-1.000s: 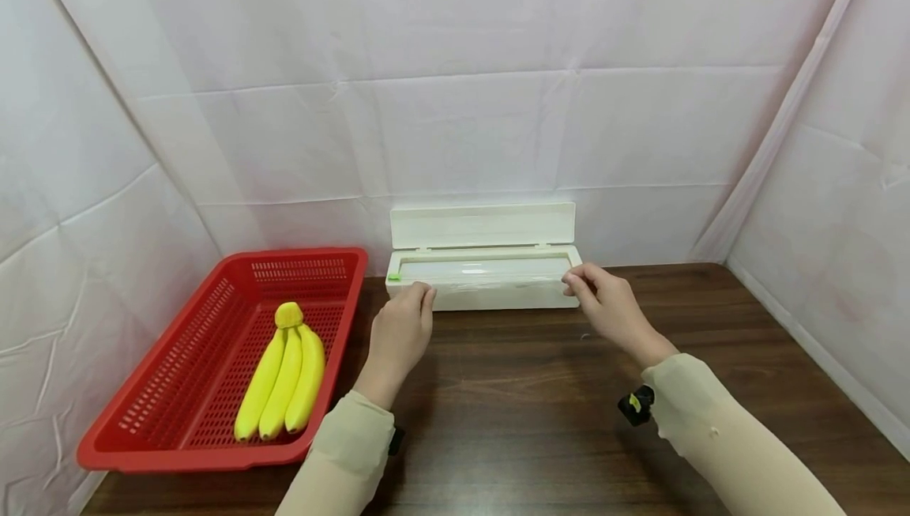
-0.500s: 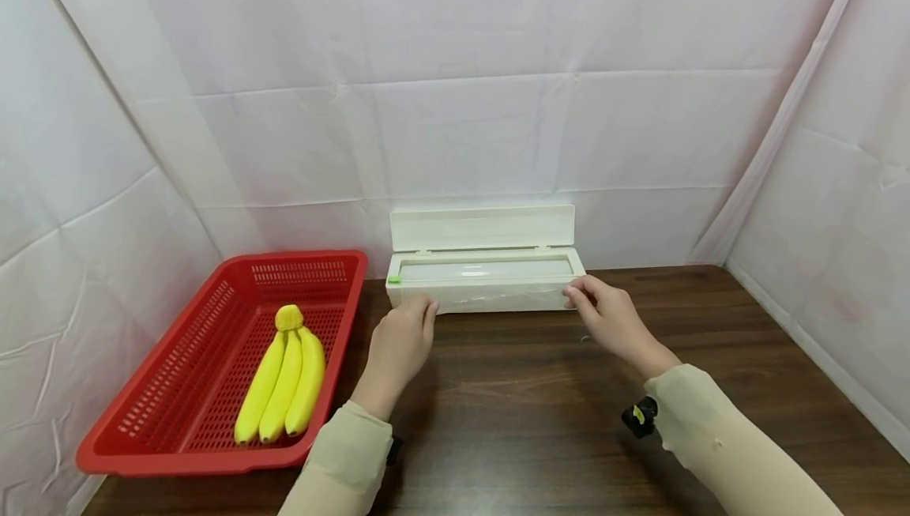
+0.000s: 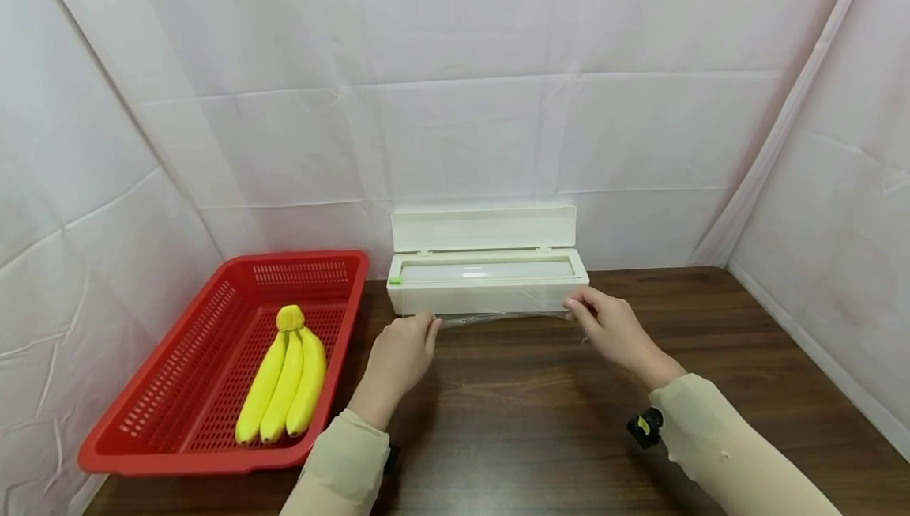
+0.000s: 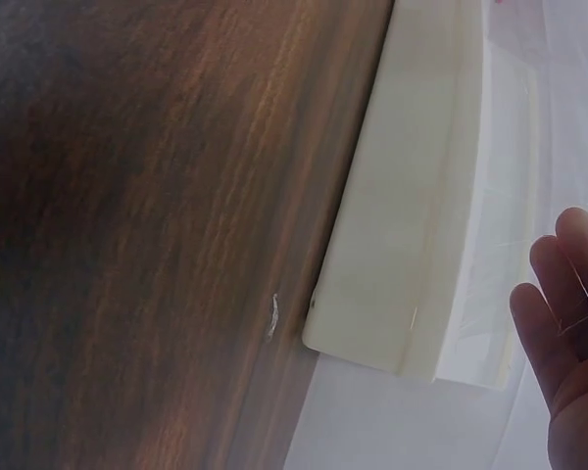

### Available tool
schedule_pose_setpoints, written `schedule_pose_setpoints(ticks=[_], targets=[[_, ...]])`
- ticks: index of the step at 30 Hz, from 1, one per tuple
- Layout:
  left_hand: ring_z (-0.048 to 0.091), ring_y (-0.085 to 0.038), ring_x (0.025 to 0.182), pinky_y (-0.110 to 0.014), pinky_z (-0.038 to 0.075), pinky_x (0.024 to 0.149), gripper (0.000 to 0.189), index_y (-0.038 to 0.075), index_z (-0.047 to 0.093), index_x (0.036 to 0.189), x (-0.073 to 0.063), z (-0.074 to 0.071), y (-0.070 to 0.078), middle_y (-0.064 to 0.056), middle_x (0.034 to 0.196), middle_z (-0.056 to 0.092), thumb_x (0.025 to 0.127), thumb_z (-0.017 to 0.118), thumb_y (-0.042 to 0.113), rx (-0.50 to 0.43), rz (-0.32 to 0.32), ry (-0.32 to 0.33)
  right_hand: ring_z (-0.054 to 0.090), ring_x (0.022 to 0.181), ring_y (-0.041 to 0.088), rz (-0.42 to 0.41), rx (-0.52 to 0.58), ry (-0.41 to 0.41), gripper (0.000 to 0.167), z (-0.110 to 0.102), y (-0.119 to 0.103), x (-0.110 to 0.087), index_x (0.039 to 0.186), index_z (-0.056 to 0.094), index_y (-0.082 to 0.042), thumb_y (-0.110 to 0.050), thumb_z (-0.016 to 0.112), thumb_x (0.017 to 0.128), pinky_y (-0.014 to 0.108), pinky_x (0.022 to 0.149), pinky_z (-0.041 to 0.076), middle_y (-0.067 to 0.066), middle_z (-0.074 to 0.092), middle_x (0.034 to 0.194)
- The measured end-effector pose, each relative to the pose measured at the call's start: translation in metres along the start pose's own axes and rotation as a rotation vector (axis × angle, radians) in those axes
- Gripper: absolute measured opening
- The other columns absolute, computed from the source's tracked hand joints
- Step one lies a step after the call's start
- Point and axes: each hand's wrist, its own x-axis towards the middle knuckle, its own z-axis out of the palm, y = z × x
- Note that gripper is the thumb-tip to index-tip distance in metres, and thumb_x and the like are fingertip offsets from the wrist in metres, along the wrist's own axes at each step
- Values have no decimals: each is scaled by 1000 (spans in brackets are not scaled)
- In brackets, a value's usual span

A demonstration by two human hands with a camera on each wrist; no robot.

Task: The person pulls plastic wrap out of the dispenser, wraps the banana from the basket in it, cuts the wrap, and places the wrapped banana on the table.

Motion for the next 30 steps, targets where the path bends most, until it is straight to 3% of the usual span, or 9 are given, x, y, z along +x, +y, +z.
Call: schedule_pose_setpoints(ticks=[4, 10, 17, 30], targets=[[59, -21, 52, -34, 47, 49, 15, 6, 62, 82, -2, 0, 0, -6, 62, 62, 92, 60, 17, -4, 2, -48, 50, 61, 8, 19, 1, -26, 20, 0, 0, -2, 95, 61, -9, -24, 48, 99, 25, 54, 43, 8, 67, 84], [63, -26, 56, -38, 48, 49, 15, 6, 62, 81, -5, 0, -1, -7, 65, 65, 93, 58, 16, -9, 35, -30, 51, 66, 13, 62, 8, -69, 26, 1, -2, -6, 100, 62, -9, -29, 45, 100, 27, 59, 43, 6, 65, 88], [60, -20, 53, -32, 47, 48, 12, 6, 64, 84, -7, 0, -2, -7, 64, 64, 86, 66, 18, -43, 27, -35, 49, 65, 8, 41, -6, -62, 22, 2, -2, -9, 95, 62, -10, -27, 48, 99, 26, 59, 43, -2, 62, 84], [65, -24, 58, -36, 50, 50, 6, 7, 64, 88, -12, 5, -7, -8, 70, 68, 87, 67, 12, -4, 66, -19, 57, 72, 12, 33, -26, -78, 22, 7, 1, -15, 94, 62, -11, -27, 49, 98, 27, 63, 47, 3, 65, 85]])
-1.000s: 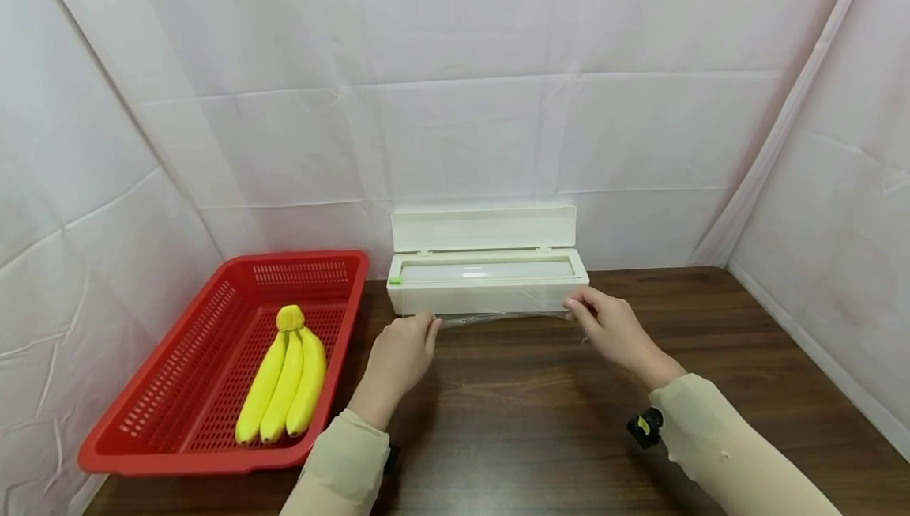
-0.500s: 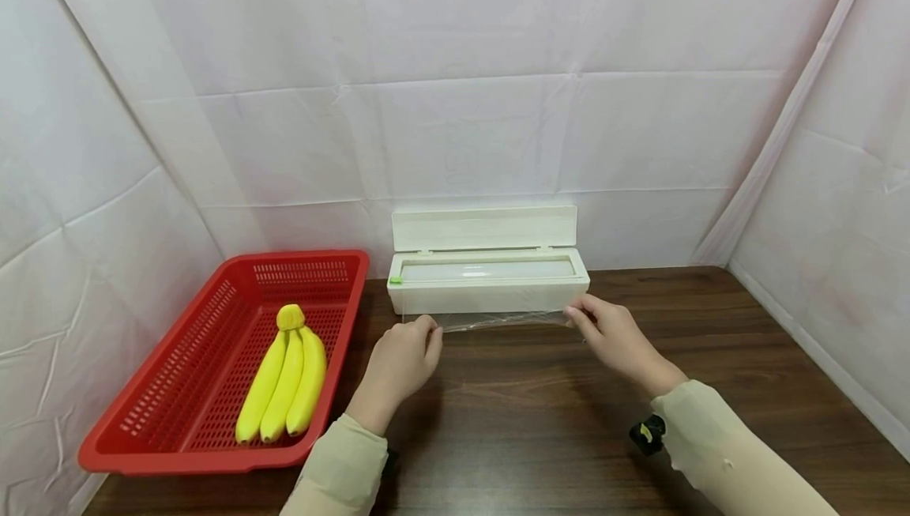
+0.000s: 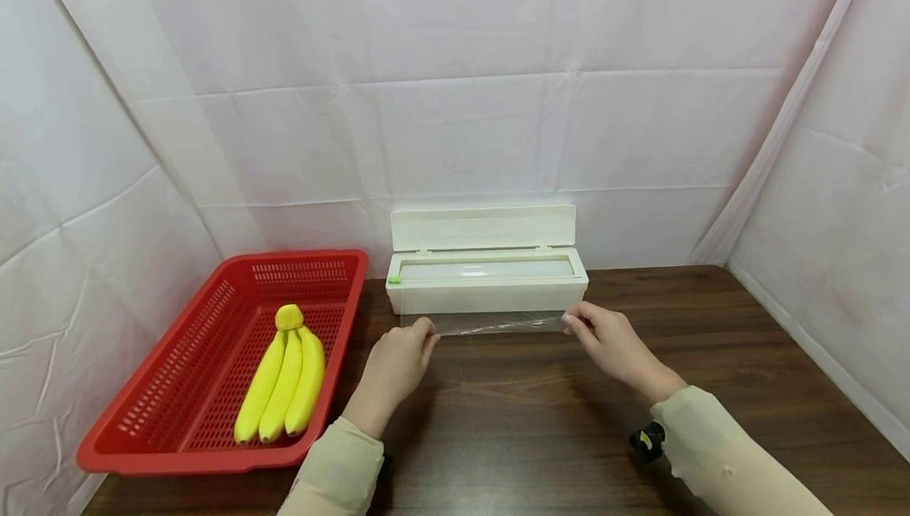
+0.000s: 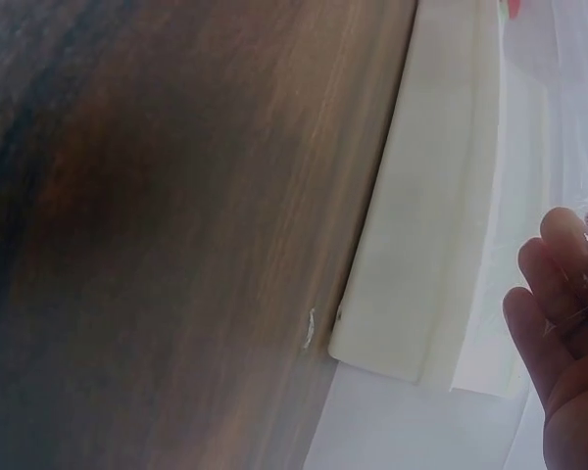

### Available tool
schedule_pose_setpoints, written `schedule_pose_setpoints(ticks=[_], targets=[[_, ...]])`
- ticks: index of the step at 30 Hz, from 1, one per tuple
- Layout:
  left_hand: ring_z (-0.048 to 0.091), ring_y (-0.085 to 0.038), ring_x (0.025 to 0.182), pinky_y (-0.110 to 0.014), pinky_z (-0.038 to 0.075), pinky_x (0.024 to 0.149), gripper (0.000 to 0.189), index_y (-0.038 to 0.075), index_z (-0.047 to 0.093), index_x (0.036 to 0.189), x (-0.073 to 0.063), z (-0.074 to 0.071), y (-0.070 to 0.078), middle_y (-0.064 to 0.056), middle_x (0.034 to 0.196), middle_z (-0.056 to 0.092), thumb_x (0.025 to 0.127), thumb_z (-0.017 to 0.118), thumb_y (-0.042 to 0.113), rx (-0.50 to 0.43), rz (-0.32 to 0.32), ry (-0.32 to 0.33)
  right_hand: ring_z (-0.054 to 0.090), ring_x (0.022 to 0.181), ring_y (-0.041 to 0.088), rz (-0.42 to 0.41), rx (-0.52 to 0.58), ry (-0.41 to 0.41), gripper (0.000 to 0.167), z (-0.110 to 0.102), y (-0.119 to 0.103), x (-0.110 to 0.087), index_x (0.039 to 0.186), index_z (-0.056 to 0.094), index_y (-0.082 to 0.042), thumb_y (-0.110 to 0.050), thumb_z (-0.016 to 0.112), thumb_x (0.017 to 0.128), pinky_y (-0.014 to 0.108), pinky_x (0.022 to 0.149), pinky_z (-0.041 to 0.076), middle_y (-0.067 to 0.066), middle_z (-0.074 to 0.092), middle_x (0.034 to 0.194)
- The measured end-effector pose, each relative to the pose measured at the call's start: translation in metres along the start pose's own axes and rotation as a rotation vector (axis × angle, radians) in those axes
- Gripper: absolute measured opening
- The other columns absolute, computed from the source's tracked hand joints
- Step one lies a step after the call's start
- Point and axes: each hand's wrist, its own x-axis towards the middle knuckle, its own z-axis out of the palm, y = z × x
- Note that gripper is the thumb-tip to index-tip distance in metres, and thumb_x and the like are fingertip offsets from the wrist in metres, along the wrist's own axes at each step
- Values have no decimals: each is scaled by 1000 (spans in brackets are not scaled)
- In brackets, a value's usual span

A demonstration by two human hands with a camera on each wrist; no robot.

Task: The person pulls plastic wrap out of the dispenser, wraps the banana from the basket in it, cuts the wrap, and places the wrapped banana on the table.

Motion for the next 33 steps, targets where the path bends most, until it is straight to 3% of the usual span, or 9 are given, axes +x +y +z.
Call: schedule_pose_setpoints(ticks=[6, 11, 18, 33], targets=[[69, -26, 69, -38, 55, 59, 19, 7, 72, 104, -1, 0, -1, -12, 85, 73, 89, 64, 16, 13, 6, -50, 60, 76, 14, 0, 0, 2, 17, 2, -1, -2, 93, 62, -14, -26, 50, 98, 29, 65, 49, 0, 65, 84], [69, -23, 70, -37, 56, 62, 15, 8, 74, 97, -2, -3, 0, -10, 85, 74, 90, 63, 16, -7, -9, -101, 61, 77, 15, 2, -4, -3, 14, 2, -1, -4, 93, 61, -17, -25, 51, 98, 29, 65, 49, 1, 65, 85], [68, -21, 66, -35, 55, 61, 13, 9, 74, 92, -4, -3, -1, -7, 80, 73, 89, 65, 17, -8, 3, -87, 59, 73, 11, -10, -13, 11, 11, 2, -3, -5, 91, 61, -18, -22, 53, 97, 26, 64, 48, 0, 65, 83], [67, -16, 65, -33, 55, 60, 8, 9, 74, 87, -9, -4, 0, -5, 78, 73, 85, 68, 13, -22, 8, -104, 61, 75, 14, -3, -13, -10, 13, 3, -5, -11, 91, 62, -17, -23, 52, 97, 27, 64, 48, 2, 66, 84]])
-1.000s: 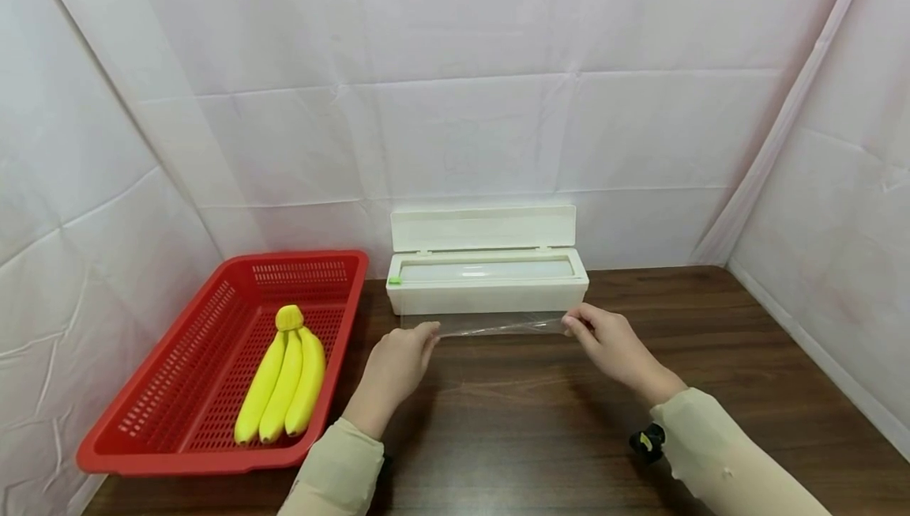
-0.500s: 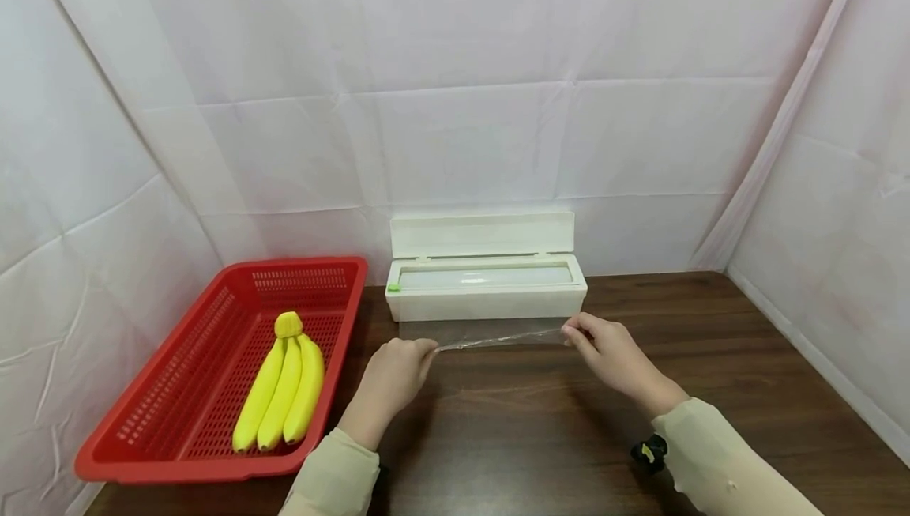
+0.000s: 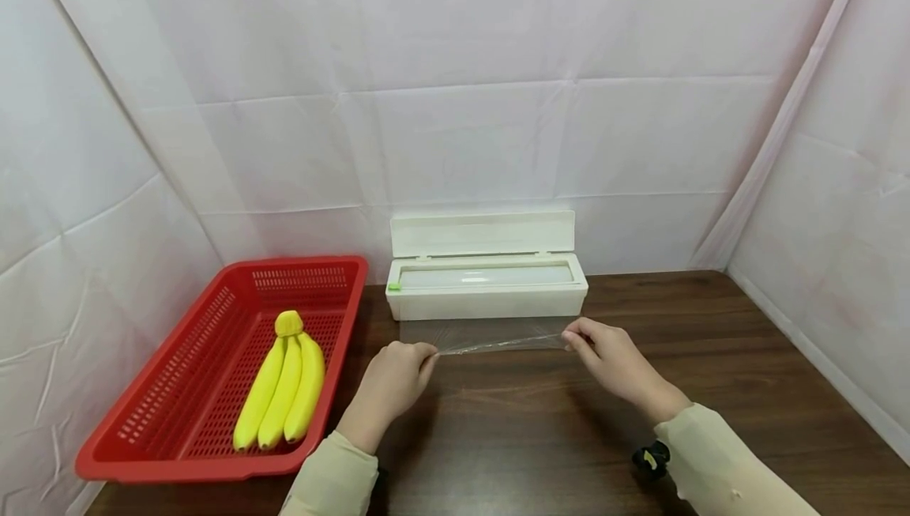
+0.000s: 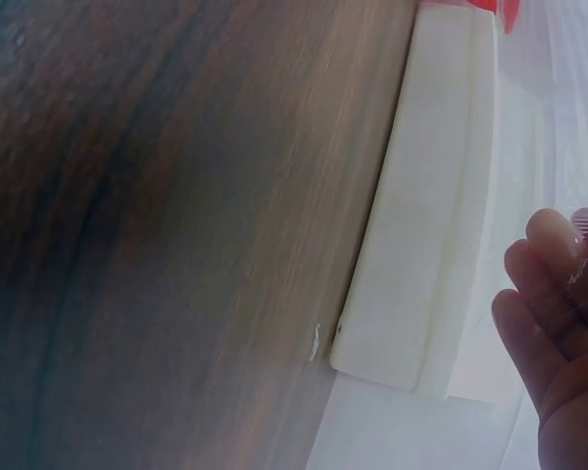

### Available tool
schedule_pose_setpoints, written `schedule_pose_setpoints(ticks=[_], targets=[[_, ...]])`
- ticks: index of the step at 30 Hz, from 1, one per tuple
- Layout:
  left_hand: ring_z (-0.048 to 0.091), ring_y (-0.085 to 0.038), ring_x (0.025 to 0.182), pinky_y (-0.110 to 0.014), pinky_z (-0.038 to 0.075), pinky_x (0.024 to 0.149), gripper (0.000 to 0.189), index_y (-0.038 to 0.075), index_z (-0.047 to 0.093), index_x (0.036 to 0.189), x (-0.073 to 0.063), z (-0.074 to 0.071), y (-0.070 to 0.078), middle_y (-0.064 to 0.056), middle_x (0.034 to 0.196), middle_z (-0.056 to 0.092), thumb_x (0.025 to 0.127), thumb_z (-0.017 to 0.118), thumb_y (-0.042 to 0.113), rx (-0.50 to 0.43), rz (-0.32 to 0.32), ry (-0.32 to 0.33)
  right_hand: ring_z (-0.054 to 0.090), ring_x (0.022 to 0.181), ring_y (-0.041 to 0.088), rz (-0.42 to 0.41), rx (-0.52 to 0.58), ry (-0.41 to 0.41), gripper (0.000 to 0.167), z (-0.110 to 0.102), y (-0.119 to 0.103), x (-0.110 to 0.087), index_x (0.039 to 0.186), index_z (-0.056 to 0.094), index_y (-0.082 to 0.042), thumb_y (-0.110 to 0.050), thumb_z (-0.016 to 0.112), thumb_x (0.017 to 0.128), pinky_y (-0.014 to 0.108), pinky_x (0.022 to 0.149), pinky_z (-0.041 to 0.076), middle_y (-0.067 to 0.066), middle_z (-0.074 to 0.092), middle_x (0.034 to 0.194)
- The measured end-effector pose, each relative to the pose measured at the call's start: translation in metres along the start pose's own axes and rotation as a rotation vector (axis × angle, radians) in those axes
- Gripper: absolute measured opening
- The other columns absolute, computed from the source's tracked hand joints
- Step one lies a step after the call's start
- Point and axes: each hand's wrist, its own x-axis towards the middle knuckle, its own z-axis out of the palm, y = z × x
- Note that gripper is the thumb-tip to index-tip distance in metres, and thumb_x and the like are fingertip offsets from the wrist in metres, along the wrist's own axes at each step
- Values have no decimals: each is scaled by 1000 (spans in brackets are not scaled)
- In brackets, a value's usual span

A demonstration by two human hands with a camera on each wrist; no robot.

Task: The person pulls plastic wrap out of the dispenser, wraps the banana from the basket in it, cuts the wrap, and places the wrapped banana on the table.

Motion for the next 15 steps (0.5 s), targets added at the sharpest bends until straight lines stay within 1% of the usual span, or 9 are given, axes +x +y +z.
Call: schedule_pose_setpoints(ticks=[4, 15], targets=[[66, -15, 63, -32, 54, 59, 8, 9, 74, 86, -1, -1, 1, -4, 76, 72, 85, 68, 13, 4, 1, -5, 58, 73, 9, 9, -7, -12, 14, 0, -1, -1, 92, 62, -17, -24, 52, 97, 26, 64, 47, 2, 66, 84], [61, -12, 56, -30, 52, 54, 7, 10, 73, 81, -2, -3, 3, -1, 67, 69, 84, 67, 12, 2, 10, -11, 55, 72, 6, 27, -18, -31, 15, 0, -2, -4, 92, 63, -17, -25, 52, 97, 27, 65, 47, -2, 65, 84]])
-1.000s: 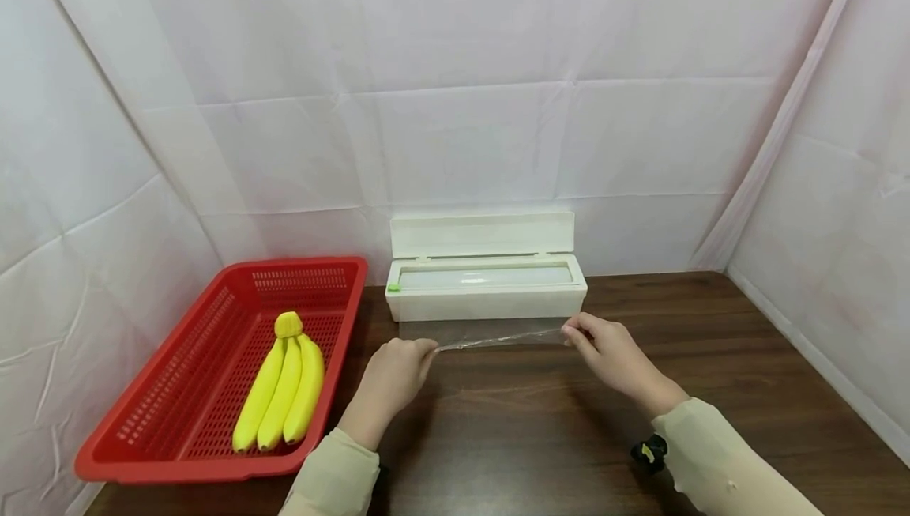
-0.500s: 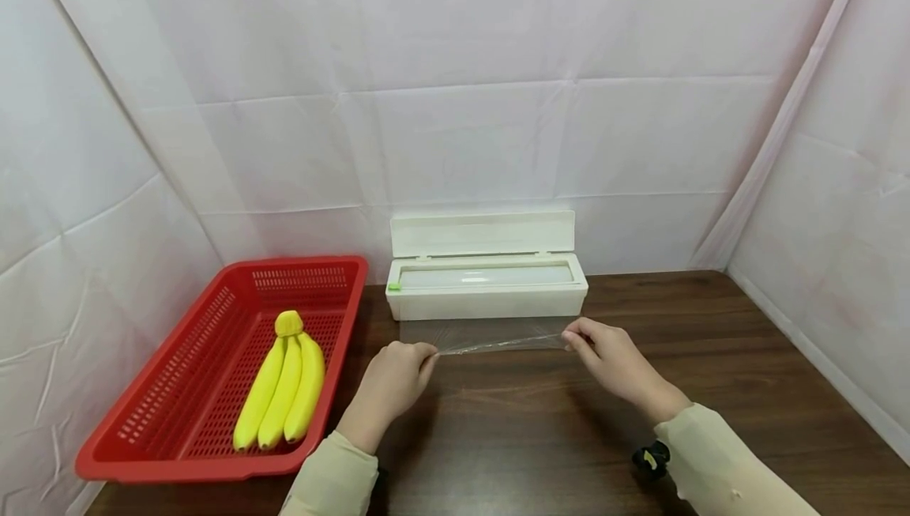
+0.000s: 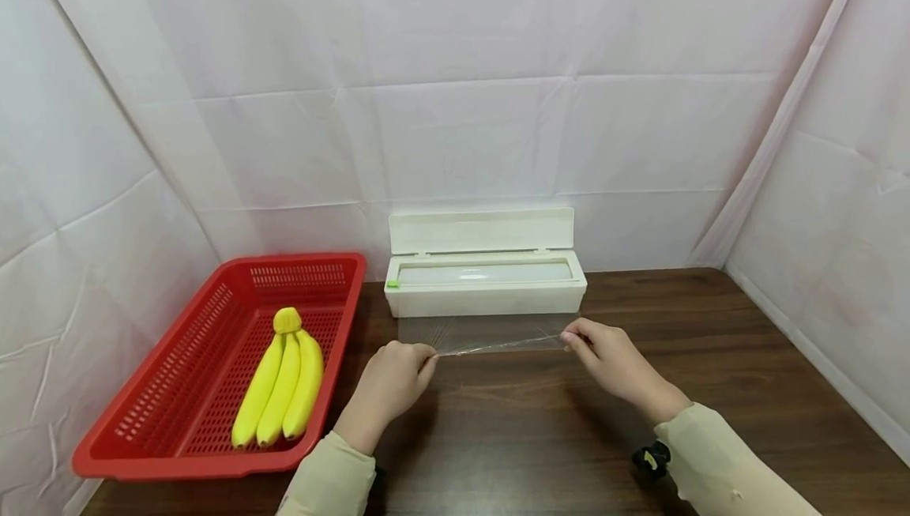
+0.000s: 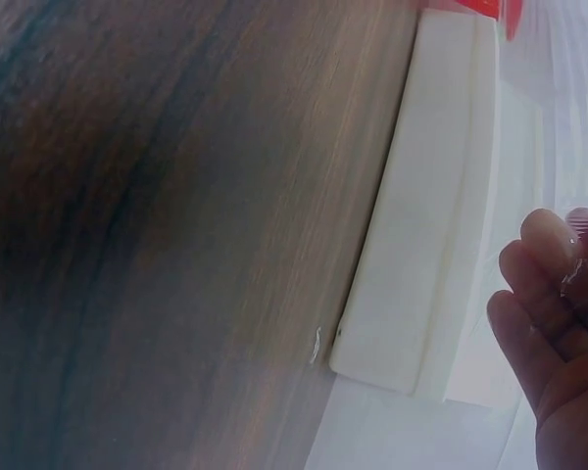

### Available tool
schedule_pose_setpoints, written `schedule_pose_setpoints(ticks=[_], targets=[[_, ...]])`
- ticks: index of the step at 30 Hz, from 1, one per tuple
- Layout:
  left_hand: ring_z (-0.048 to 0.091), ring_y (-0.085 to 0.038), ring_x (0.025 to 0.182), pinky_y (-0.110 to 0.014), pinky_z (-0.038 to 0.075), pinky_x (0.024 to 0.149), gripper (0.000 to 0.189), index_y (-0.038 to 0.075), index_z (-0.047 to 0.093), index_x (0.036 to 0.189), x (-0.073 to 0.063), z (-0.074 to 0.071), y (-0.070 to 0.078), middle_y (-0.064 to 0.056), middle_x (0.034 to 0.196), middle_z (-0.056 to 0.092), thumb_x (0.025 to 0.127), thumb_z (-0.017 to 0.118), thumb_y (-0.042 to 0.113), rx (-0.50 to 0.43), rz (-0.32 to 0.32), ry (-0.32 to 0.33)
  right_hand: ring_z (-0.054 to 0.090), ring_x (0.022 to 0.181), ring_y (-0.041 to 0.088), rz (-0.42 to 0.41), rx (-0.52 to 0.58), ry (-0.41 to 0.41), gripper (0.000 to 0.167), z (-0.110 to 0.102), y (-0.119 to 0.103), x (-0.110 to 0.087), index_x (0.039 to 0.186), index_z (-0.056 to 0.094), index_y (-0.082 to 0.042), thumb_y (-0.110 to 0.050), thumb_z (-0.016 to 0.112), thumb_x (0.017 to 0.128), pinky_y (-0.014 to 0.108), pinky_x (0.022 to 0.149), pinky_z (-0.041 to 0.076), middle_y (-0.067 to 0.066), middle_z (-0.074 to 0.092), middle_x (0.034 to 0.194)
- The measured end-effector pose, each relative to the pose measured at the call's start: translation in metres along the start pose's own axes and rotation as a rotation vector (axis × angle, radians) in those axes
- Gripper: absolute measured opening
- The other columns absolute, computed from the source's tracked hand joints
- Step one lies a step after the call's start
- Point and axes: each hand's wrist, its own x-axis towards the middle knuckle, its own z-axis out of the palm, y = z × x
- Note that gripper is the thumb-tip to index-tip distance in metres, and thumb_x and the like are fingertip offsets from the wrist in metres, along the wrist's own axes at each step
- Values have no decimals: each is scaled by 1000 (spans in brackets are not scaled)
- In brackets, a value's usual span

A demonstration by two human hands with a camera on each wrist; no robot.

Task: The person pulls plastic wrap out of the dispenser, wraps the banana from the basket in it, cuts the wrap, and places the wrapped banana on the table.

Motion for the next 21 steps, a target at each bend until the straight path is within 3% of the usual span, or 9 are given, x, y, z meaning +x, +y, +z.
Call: schedule_pose_setpoints(ticks=[14, 21], targets=[[62, -14, 57, -31, 52, 55, 7, 11, 73, 80, -2, -2, 2, -1, 69, 70, 84, 68, 13, 12, 11, 2, 55, 73, 4, -20, -8, 9, 14, -1, -4, -4, 91, 64, -15, -23, 53, 97, 26, 63, 47, -5, 64, 82], [54, -9, 51, -27, 47, 51, 8, 11, 72, 77, -4, -3, 3, 0, 63, 66, 83, 67, 11, 6, 13, -20, 55, 73, 5, 1, -13, -1, 11, 2, -3, -6, 91, 63, -16, -20, 54, 96, 26, 64, 47, -5, 64, 82]])
